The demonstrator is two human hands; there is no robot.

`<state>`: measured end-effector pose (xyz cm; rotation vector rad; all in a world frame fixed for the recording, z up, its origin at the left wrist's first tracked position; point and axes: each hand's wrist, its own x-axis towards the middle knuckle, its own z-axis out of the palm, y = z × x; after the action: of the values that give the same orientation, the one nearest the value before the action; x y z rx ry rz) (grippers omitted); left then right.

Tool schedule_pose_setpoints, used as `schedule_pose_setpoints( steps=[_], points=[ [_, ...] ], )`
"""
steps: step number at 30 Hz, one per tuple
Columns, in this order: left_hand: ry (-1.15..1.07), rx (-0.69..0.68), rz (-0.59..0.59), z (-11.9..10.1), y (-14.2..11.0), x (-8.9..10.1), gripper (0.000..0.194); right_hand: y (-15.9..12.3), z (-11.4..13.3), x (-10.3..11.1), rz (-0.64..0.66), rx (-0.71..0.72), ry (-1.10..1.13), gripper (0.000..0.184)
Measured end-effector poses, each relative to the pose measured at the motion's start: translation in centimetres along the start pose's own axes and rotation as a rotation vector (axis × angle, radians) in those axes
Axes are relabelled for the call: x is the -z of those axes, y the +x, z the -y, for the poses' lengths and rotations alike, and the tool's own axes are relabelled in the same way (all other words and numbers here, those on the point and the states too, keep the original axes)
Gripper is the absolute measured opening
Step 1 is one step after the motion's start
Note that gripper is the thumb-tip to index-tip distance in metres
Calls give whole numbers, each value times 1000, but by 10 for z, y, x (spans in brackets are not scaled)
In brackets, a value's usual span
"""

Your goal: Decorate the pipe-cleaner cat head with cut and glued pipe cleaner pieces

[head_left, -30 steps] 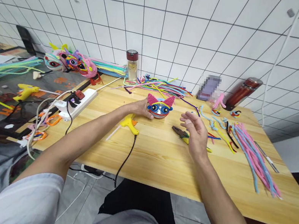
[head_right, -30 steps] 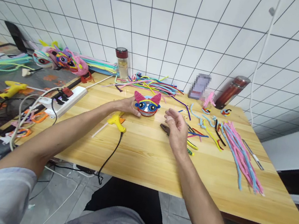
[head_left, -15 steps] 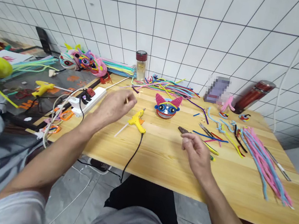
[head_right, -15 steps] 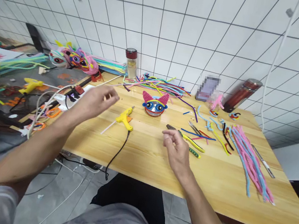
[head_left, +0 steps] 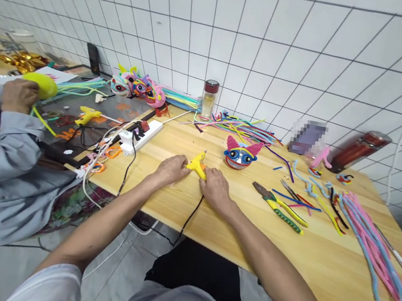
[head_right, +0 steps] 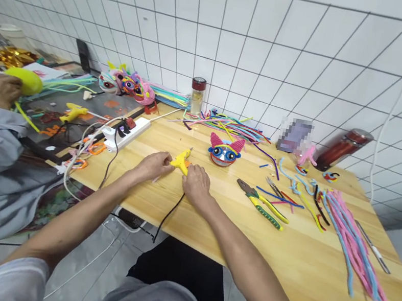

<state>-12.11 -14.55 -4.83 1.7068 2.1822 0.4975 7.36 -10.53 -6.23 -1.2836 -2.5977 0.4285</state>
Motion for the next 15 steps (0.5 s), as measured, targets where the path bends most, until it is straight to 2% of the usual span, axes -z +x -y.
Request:
schedule_pose_setpoints(
  steps=[3,6,8,10,12,15],
  points=[
    [-102,-16,-130,11,-5,16,27,26,13,-11,-29,27,20,43],
    [-340,-144,-369,14,-17,33,28,57,32,-19,-50,39,56,45],
    [-478,-210,-463,10,-26,40,28,78,44,-22,-65,36,87,45],
    [-558,-230,-497,3,-34,41,27,94,49,-22,-69,26,120,42],
    [-601,-245,-481,-8,-40,37,24,100,47,-19,-76,17,160,40],
    [-618,-362,-489,-31,-48,22,18,80,36,-11,-89,46,238,41]
  ],
)
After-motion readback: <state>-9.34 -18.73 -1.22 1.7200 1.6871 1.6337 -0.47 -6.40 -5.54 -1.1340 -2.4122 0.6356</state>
